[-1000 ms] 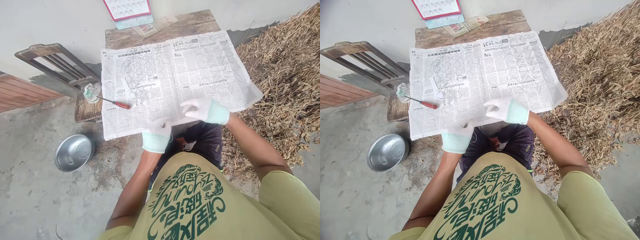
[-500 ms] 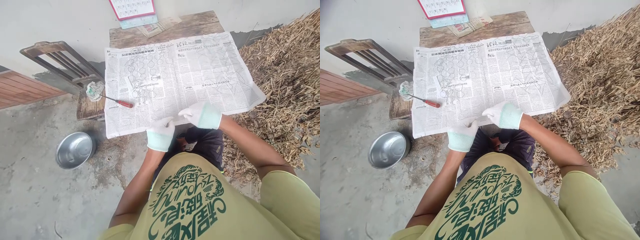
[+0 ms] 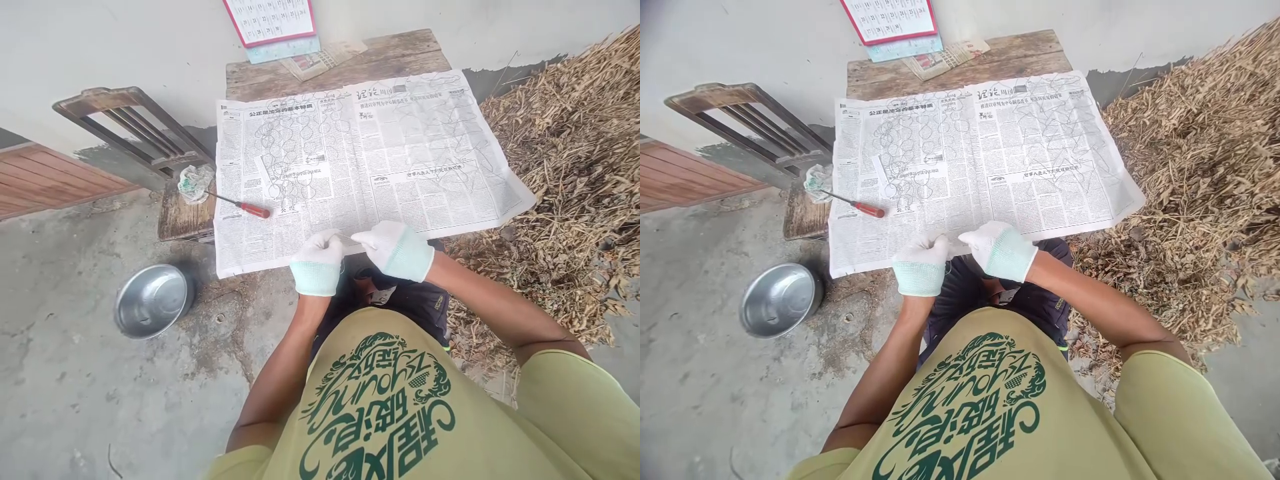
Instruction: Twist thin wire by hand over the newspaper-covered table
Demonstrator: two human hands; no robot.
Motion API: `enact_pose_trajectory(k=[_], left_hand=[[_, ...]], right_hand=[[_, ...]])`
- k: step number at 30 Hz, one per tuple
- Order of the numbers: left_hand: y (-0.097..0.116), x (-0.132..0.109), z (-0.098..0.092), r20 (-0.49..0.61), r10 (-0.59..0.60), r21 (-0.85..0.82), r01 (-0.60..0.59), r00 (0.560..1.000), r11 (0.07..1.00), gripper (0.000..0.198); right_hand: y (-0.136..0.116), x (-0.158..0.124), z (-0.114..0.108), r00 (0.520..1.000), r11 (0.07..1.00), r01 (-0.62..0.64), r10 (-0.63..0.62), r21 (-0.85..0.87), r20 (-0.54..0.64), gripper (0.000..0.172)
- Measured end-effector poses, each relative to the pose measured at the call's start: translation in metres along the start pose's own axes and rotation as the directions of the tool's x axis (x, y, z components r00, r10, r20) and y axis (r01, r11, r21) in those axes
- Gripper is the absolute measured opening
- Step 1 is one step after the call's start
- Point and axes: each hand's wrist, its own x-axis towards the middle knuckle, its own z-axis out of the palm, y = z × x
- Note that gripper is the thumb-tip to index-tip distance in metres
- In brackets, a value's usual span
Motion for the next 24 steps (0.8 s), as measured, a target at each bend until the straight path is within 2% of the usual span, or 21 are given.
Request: enact_pose_trajectory(k=[3, 7, 10, 13, 15, 19, 22, 24], left_hand=[[0.002, 0.000, -0.003, -0.054, -0.035, -0.048, 0.032, 0.998, 0.998, 0.029], [-0.003, 0.002, -0.005, -0.109, -0.037, -0.036, 0.033, 0.993, 0.999, 0.027], [-0.008, 0.003, -0.003, -0.113, -0.019, -0.011, 0.017, 0.993, 1.000, 0.029], [-0.011, 0.003, 0.002, -0.102, 0.008, 0.016, -0.006, 0.995, 1.000, 0.032], [-0.011, 0.003, 0.005, -0.084, 0.019, 0.027, -0.017, 0.996, 0.999, 0.030], [-0.011, 0.002, 0.008, -0.037, 0.044, 0.058, -0.042, 0.998, 0.997, 0.026], [-0.009, 0.000, 0.007, 0.013, 0.052, 0.060, -0.052, 0.999, 0.997, 0.027], [-0.006, -0.001, 0.005, 0.023, 0.064, 0.080, -0.066, 0.998, 0.995, 0.028]], right_hand=[[0.004, -0.002, -0.005, 0.998, 0.989, -0.054, 0.058, 0.134, -0.026, 0.041], [0.020, -0.013, -0.018, 0.991, 0.928, -0.094, 0.121, 0.359, -0.056, 0.044], [0.028, -0.021, -0.021, 0.986, 0.900, -0.085, 0.137, 0.428, -0.093, 0.043], [0.024, -0.021, -0.018, 0.983, 0.886, -0.113, 0.164, 0.449, -0.076, 0.040], [0.019, -0.016, -0.014, 0.985, 0.898, -0.129, 0.164, 0.420, -0.047, 0.038], [0.010, -0.004, -0.003, 0.987, 0.961, -0.151, 0.159, 0.232, -0.016, 0.034], [0.008, -0.001, 0.003, 0.993, 0.988, -0.116, 0.117, 0.098, 0.001, 0.036], [0.006, 0.000, 0.004, 0.996, 0.997, -0.074, 0.073, 0.017, 0.054, 0.036]])
